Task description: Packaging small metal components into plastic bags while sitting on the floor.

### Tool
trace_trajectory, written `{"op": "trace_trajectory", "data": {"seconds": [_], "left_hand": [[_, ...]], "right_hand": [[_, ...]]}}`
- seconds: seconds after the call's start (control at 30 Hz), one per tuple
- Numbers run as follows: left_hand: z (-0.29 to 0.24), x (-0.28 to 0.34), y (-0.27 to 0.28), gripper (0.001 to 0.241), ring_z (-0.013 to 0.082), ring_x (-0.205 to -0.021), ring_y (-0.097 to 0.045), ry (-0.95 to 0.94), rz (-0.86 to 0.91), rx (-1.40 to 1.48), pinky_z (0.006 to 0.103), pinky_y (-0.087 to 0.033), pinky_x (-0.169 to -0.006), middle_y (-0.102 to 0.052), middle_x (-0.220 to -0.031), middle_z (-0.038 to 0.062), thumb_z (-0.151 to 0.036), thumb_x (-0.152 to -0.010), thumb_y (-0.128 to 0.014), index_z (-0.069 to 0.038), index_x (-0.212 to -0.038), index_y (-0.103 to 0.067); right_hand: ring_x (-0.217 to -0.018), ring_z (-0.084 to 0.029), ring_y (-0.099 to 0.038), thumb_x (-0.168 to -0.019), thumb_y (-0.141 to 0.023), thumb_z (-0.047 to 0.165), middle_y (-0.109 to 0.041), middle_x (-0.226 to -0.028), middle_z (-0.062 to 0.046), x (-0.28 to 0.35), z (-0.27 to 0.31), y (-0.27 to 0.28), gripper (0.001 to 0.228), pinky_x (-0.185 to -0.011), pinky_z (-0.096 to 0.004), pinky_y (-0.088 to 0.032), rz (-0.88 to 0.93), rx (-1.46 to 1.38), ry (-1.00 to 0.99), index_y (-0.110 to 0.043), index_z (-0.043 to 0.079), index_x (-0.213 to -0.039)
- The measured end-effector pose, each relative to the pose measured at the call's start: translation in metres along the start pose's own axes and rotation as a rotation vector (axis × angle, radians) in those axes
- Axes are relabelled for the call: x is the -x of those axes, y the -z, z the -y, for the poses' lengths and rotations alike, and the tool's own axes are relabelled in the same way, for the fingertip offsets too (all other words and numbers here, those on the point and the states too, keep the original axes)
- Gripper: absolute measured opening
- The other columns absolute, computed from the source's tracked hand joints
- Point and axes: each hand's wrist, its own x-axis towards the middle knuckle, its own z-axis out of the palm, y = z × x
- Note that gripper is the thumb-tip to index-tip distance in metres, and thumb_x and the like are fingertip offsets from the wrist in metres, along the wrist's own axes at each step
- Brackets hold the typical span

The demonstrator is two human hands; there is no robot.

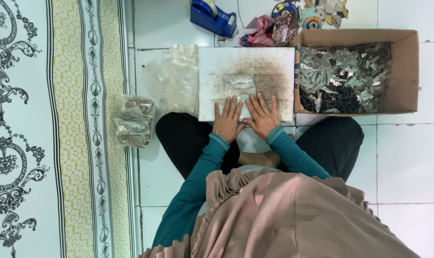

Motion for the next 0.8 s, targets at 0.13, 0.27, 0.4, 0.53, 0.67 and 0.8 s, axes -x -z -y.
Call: {"op": "trace_trajectory", "data": {"seconds": [0.13,0.27,0.4,0.53,0.67,0.8], "left_hand": [[0.003,-0.001,0.005,0.079,0.0348,-0.159,-0.014,-0.016,0.027,0.015,0.0743,0.001,-0.122,-0.011,-0.173,0.017,-0.053,-0.107,-0.050,-0.015,-0.167,-0.015],[0.011,0.001,-0.005,0.076,0.0331,-0.159,-0.011,-0.029,0.049,0.020,0.0756,0.002,-0.122,-0.009,-0.173,0.015,-0.051,-0.108,-0.047,-0.017,-0.167,-0.014],[0.021,0.005,-0.007,0.059,0.0310,-0.158,-0.018,-0.082,-0.001,0.104,0.0769,0.000,-0.121,-0.016,-0.172,0.014,-0.047,-0.113,-0.036,-0.026,-0.165,-0.020],[0.022,-0.002,-0.018,0.042,0.0287,-0.147,-0.044,-0.078,-0.214,0.113,0.0764,-0.011,-0.121,-0.046,-0.159,0.016,-0.043,-0.113,-0.041,-0.028,-0.150,-0.050],[0.025,-0.010,-0.029,0.030,0.0283,-0.136,-0.057,-0.073,-0.309,0.143,0.0749,-0.018,-0.120,-0.058,-0.147,0.017,-0.036,-0.111,-0.047,-0.020,-0.131,-0.062],[0.027,-0.006,-0.009,0.038,0.0269,-0.139,-0.054,-0.060,-0.226,0.187,0.0754,-0.013,-0.121,-0.058,-0.149,0.015,-0.054,-0.105,-0.050,-0.022,-0.125,-0.056]], "right_hand": [[-0.158,-0.035,-0.012,-0.107,-0.039,0.062,-0.023,-0.171,-0.013,-0.002,0.001,0.005,0.076,-0.121,-0.074,-0.003,-0.003,-0.002,0.012,-0.030,0.013,-0.164],[-0.158,-0.037,-0.014,-0.106,-0.041,0.063,-0.030,-0.169,-0.014,-0.003,-0.003,0.006,0.077,-0.121,-0.076,-0.002,-0.013,0.010,0.038,-0.034,0.012,-0.163],[-0.158,-0.036,-0.015,-0.106,-0.040,0.065,-0.032,-0.168,-0.014,-0.002,-0.004,0.009,0.079,-0.121,-0.076,-0.001,0.001,0.002,0.047,-0.034,0.012,-0.163],[-0.158,-0.040,-0.016,-0.106,-0.042,0.065,-0.034,-0.168,-0.014,-0.004,-0.001,0.015,0.077,-0.120,-0.076,0.000,0.013,-0.012,0.036,-0.036,0.013,-0.162],[-0.157,-0.039,-0.020,-0.105,-0.042,0.067,-0.040,-0.166,-0.011,-0.004,-0.008,0.008,0.075,-0.121,-0.075,0.002,0.029,-0.003,0.011,-0.040,0.017,-0.161],[-0.157,-0.039,-0.027,-0.106,-0.045,0.063,-0.050,-0.160,-0.009,-0.004,-0.013,0.001,0.058,-0.124,-0.074,0.002,0.051,-0.004,-0.032,-0.049,0.022,-0.147]]}}
